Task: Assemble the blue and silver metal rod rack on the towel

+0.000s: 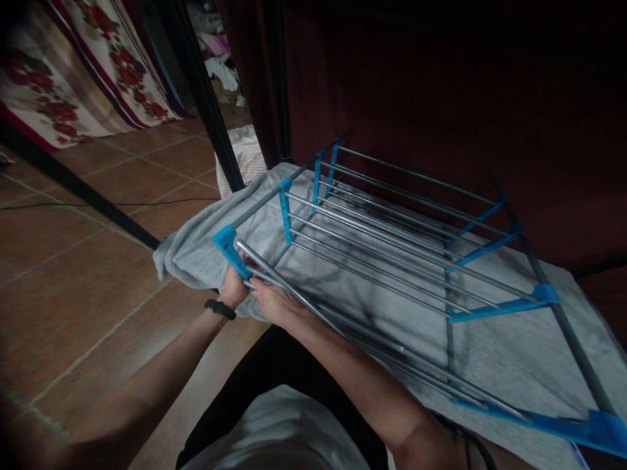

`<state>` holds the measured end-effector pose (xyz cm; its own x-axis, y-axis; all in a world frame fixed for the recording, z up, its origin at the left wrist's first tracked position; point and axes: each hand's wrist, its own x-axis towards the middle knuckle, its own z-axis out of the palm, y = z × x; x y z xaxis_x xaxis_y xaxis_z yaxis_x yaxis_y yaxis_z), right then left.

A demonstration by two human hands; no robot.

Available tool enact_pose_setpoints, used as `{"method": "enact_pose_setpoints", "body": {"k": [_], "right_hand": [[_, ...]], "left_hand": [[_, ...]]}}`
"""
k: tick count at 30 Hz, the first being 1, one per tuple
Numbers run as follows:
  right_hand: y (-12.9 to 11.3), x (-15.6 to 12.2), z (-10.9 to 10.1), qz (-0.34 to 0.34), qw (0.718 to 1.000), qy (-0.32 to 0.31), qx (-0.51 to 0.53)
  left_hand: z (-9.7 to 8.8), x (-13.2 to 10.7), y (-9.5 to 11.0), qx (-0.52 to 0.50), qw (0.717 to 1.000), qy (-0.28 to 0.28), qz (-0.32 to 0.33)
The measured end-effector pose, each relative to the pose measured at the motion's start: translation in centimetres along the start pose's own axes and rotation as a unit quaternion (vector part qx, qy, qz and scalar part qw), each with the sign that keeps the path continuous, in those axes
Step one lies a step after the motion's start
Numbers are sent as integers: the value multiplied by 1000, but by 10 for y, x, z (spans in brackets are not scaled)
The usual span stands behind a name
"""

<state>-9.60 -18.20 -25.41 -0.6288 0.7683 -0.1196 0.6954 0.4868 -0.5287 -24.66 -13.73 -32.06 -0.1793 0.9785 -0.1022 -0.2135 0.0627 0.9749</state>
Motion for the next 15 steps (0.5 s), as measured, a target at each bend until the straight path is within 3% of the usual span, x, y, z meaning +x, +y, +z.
{"method": "enact_pose_setpoints", "body": {"k": [5, 11, 15], "right_hand": [[0, -5, -4, -12, 1000, -1, -29], [3, -7, -1, -14, 1000, -8, -20], [6, -4, 2, -14, 999, -6, -32]], "left_hand": [[-1, -1, -1, -28, 999, -42, -15], [3, -6, 6, -55, 996, -51, -36], [8, -5, 7, -1, 999, -30, -9]]}}
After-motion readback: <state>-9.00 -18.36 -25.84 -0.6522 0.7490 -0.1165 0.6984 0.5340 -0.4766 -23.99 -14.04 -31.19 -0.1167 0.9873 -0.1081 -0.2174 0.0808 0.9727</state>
